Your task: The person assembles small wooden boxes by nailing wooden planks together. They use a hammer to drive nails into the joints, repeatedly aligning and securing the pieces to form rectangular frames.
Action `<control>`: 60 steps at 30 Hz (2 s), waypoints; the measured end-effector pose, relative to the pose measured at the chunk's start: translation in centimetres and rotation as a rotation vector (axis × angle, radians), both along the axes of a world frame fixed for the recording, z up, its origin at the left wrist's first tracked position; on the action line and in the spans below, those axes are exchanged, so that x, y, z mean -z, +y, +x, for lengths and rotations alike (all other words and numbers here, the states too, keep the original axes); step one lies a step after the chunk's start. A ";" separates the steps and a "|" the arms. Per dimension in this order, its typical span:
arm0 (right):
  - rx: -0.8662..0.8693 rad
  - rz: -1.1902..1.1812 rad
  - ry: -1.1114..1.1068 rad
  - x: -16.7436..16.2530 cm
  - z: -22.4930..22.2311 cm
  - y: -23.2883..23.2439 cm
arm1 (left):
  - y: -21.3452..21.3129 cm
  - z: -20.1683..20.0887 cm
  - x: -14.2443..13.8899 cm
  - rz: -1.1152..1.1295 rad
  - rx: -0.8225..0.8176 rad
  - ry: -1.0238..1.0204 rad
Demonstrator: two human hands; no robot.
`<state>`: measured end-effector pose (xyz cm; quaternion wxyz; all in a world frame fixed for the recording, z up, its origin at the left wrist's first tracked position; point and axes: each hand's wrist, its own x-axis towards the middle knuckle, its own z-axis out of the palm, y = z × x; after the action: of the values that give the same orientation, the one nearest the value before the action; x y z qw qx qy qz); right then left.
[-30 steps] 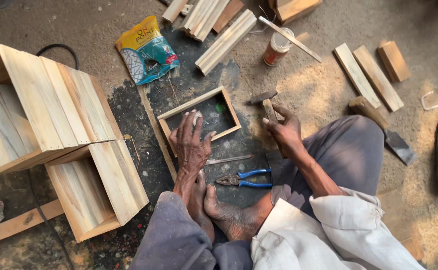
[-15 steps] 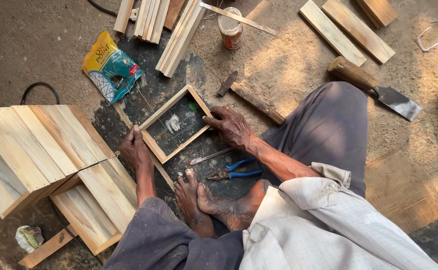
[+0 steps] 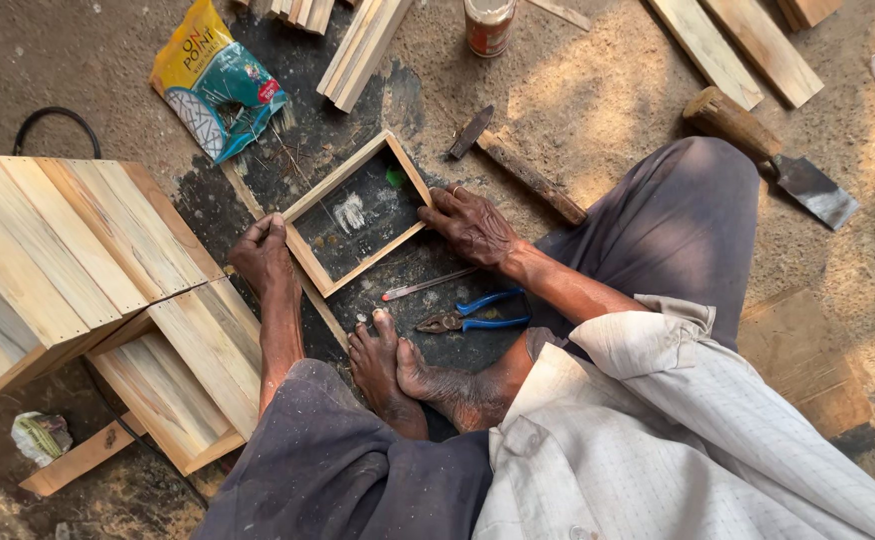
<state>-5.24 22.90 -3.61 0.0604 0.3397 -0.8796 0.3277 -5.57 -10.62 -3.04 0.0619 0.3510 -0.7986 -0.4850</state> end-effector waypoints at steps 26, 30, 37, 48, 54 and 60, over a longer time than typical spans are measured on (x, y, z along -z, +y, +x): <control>-0.038 0.149 -0.127 0.7 1.6 -0.4 | 0.1 2.7 -0.5 0.262 -0.216 -0.004; -0.018 0.143 0.057 -0.1 1.4 -0.3 | 0.3 2.4 -1.2 0.183 -0.219 -0.127; 0.098 -0.019 -0.344 -2.1 0.8 2.7 | 2.3 7.9 -0.1 0.227 -0.045 0.280; 0.168 -0.158 -0.376 -2.8 0.9 2.2 | 3.9 12.8 0.4 0.207 0.071 0.242; 0.171 -0.236 -0.413 -2.6 1.1 2.1 | 5.0 13.7 0.3 0.058 0.124 0.229; 0.163 -0.184 -0.265 -2.0 1.5 1.5 | 6.3 14.5 0.5 0.057 0.160 0.436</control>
<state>-3.70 24.42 -1.62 0.0012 0.2143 -0.8707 0.4427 8.89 -4.31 -3.58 0.1844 0.1750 -0.7776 -0.5751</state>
